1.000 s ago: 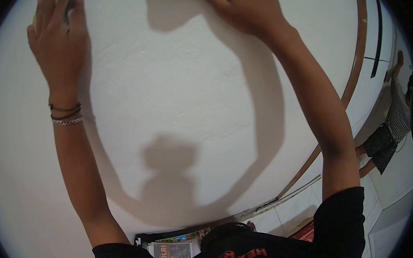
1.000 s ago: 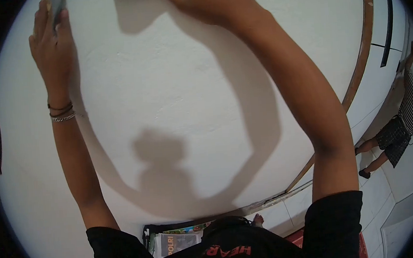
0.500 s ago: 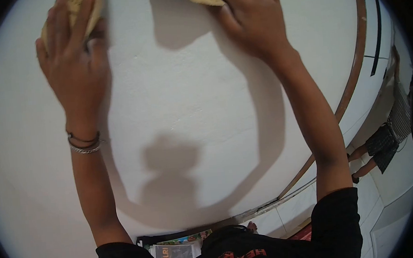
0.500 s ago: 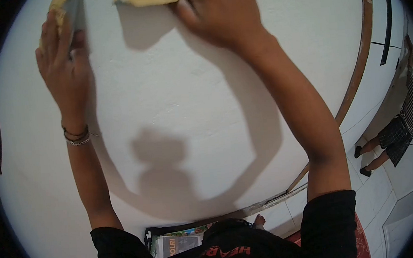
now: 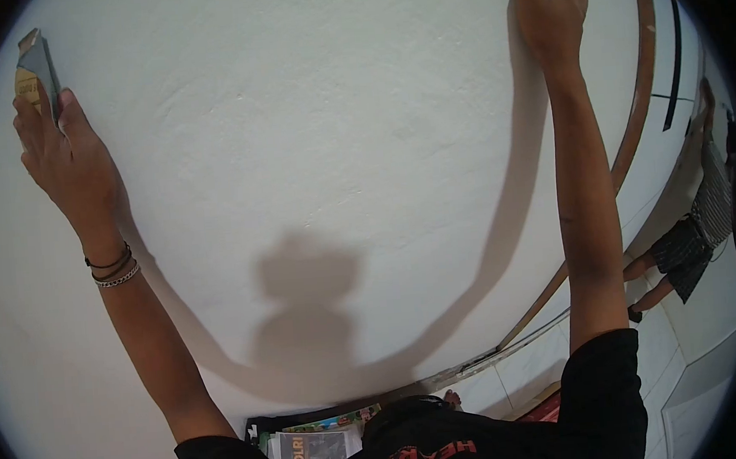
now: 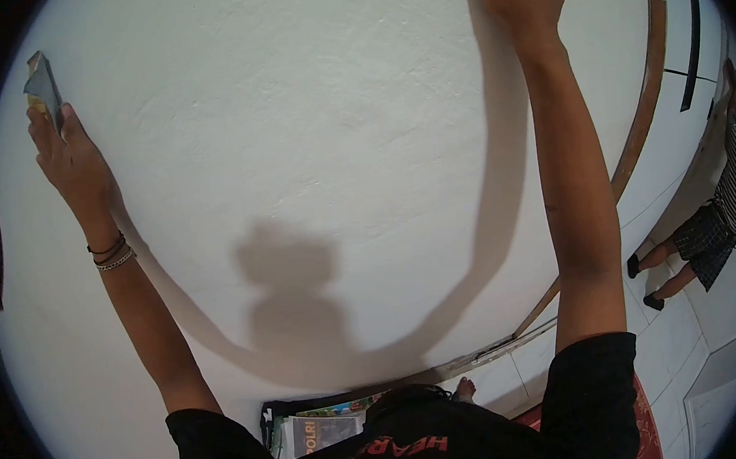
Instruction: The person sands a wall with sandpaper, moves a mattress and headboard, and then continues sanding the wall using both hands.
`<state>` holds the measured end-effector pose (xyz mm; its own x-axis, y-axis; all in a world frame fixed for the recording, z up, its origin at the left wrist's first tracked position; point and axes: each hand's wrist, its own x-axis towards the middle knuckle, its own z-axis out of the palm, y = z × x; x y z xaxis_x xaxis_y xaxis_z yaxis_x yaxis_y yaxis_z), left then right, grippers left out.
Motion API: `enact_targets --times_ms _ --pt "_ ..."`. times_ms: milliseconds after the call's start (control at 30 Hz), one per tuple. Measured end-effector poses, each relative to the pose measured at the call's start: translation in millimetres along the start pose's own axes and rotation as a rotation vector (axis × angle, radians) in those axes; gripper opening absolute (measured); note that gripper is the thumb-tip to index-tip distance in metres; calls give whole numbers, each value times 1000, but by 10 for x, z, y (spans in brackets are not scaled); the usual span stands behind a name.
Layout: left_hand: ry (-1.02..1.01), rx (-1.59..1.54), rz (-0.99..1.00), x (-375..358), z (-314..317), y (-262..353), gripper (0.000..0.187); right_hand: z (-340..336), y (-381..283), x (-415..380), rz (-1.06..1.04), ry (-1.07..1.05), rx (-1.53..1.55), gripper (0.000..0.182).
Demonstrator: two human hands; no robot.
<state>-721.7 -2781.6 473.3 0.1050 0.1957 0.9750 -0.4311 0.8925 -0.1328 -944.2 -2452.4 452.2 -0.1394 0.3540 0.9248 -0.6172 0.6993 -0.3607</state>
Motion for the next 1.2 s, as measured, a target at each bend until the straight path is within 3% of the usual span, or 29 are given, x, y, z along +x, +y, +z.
enact_targets --times_ms 200,267,333,400,467,533,600,633,667,700,733,800,833,900,933,967,1200 --pt "19 -19 -12 -33 -65 45 48 -153 -31 -11 68 -52 55 53" --pt "46 -32 8 -12 -129 46 47 -192 -41 -38 -18 14 122 51" --pt "32 3 121 61 -198 134 39 -319 -254 -125 -163 -59 9 51" --pt "57 -26 381 181 -222 241 32 -459 -568 -199 -389 -86 45 49" --pt "-56 126 519 257 -442 744 36 -552 -831 -210 -649 -124 113 42" --pt "-119 95 466 375 -567 952 42 -593 -907 -102 -694 -100 214 34" --pt "-41 7 473 411 -483 480 32 -643 -768 39 -594 -21 260 32" --pt "77 53 537 459 -426 165 33 -699 -670 98 -249 -154 473 34" --pt "102 -81 319 419 -529 52 36 -773 -603 140 106 -280 670 36" --pt "2 -238 88 361 -660 -29 43 -774 -447 158 61 -108 643 37" --pt "-36 -121 -109 266 -790 -19 54 -772 -292 168 13 65 613 38" --pt "-54 -73 -325 97 -907 95 61 -827 12 208 305 -70 624 40" --pt "-53 -74 -326 39 -944 146 61 -860 166 159 99 -69 320 42" --pt "7 15 -134 -65 -991 197 61 -870 175 52 90 -85 274 45" --pt "9 14 -132 -84 -1007 235 61 -897 116 9 84 -96 227 48" --pt "9 -7 -143 -93 -1020 272 59 -865 110 -49 -34 42 156 46" --pt "24 -41 -93 -123 -1132 366 54 -989 78 -27 -41 50 234 44"
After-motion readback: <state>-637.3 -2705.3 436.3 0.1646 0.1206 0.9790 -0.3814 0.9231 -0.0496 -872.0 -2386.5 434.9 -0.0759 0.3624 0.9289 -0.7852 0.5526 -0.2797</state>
